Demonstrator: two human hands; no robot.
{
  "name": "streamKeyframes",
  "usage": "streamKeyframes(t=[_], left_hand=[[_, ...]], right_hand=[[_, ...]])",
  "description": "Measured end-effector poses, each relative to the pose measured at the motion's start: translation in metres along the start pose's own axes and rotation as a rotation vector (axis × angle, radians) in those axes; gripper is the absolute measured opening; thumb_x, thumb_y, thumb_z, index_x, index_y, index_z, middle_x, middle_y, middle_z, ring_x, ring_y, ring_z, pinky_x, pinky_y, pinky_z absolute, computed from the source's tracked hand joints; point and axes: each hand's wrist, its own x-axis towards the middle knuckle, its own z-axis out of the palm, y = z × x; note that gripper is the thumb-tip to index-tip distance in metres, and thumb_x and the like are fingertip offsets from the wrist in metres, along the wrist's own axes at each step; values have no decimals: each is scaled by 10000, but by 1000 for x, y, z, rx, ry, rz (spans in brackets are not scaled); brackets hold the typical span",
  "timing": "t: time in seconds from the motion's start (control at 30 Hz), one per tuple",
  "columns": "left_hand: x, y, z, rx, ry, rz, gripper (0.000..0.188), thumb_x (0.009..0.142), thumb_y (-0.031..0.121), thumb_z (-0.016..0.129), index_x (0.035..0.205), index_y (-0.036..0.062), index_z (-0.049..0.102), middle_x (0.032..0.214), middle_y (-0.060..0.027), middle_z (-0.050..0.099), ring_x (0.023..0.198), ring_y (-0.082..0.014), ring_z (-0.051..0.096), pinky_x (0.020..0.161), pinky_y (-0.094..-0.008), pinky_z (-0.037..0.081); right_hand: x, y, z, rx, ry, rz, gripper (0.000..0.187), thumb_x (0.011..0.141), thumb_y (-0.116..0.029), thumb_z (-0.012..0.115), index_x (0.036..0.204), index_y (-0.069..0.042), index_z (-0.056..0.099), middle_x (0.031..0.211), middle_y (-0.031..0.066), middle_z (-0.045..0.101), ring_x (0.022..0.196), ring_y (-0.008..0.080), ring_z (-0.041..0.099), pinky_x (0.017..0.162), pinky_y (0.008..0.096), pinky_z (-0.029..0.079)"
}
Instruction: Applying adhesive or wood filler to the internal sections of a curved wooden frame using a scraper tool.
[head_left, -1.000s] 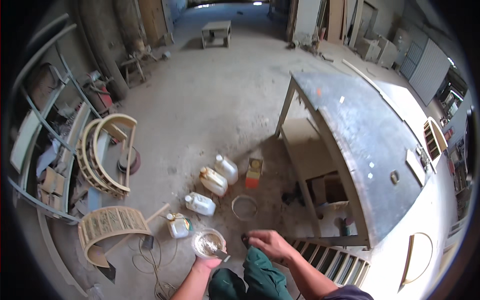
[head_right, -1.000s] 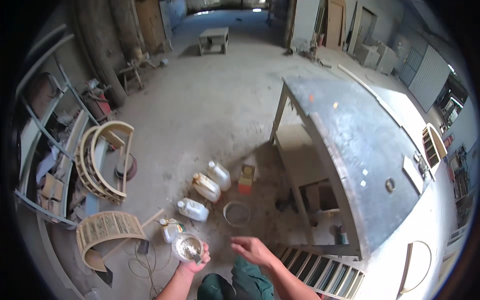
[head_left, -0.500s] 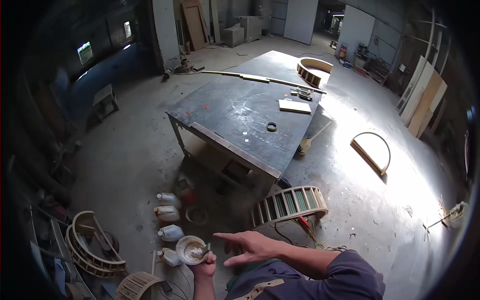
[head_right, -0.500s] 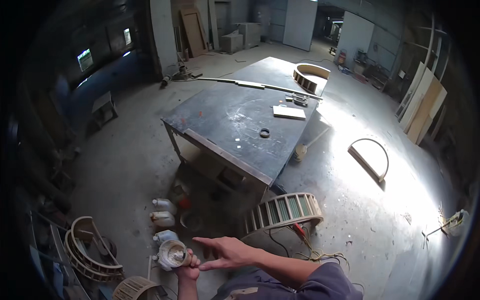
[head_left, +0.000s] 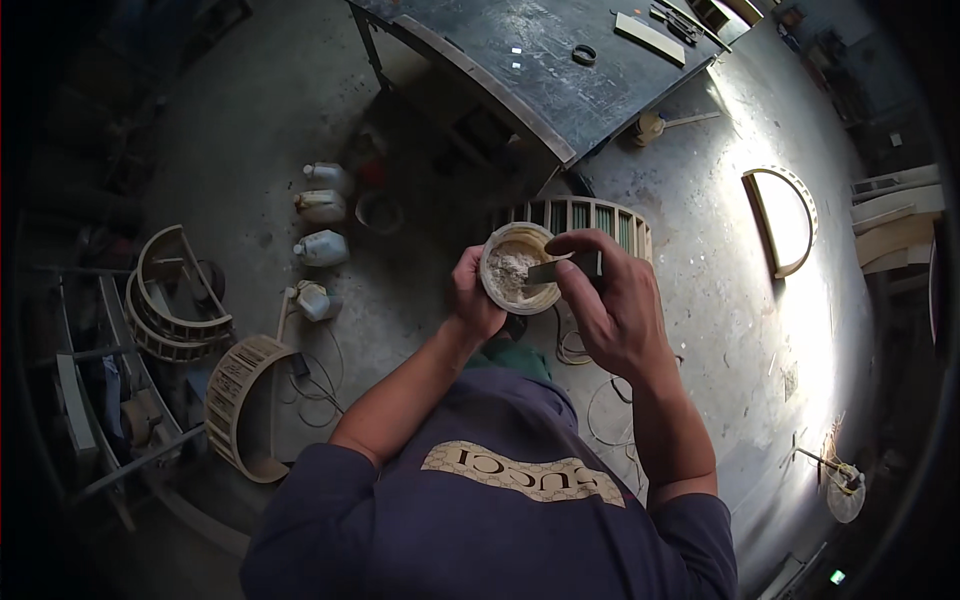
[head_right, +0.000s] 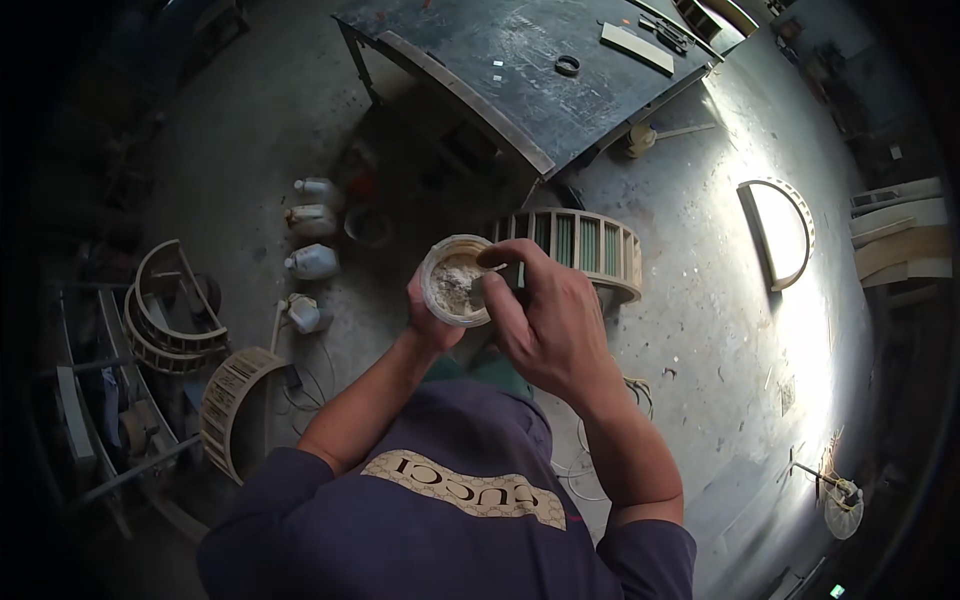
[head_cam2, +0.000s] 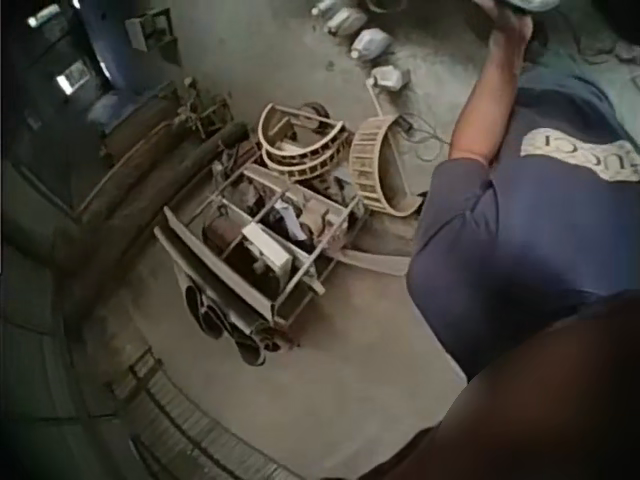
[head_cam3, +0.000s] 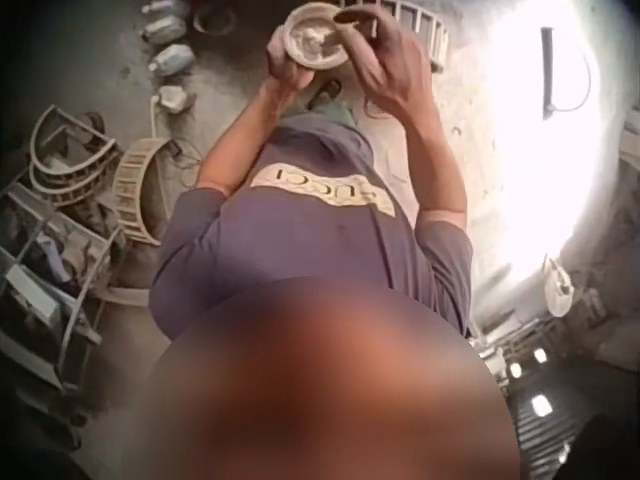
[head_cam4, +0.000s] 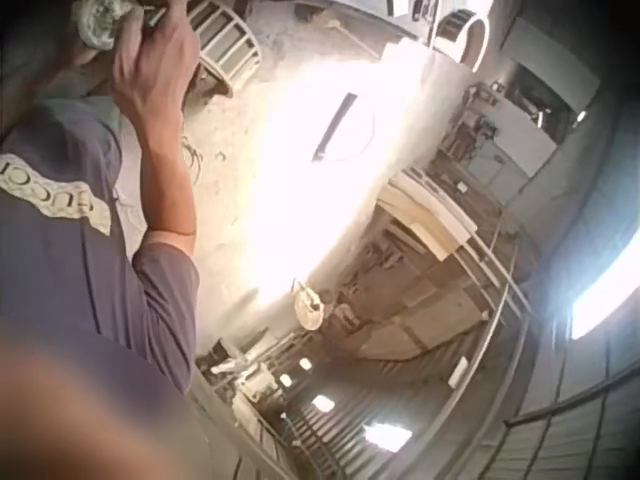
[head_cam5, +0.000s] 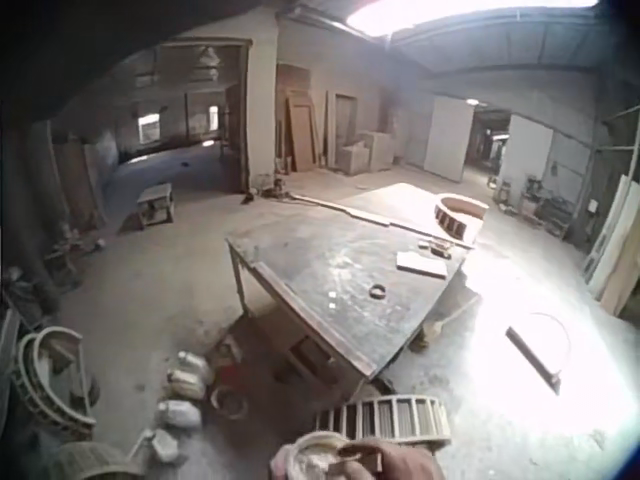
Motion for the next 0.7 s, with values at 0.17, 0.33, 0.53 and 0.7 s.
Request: streamKeyframes(t=[0.17,0.33,0.53,0.7], left_hand=[[11,-30,18,-25,43,-76,399,1015,306,415,1162,28,661,1133,-99,722,1078,-215,679,1009,-377,517],[20,-31,13,-41,36,-142,334,1002,309,458,1046,51,665,1027,-73,707,1004,-197,676,973,-366,525],[25,-6,19,-40,26,-167,319,996,289,470,1034,41,666,1004,-75,702,979,-195,680,954,-364,537],[28,22,6,-52,11,-227,327,996,288,463,1038,38,669,1015,-77,702,986,-195,682,956,-362,536]], right_hand=[[6,21,-20,-199,-51,-95,164,1015,-155,614,1030,-3,674,796,174,708,677,277,699,644,348,521],[1,1,-40,-199,-38,-173,134,1008,-103,600,1015,3,682,817,147,718,699,234,716,667,325,536],[4,-30,-39,-188,34,-83,163,1006,-82,571,1023,21,696,733,107,692,638,147,664,617,273,507],[10,-47,-19,-101,115,-24,100,984,-79,629,1029,-14,690,758,135,709,651,246,721,604,332,533]])
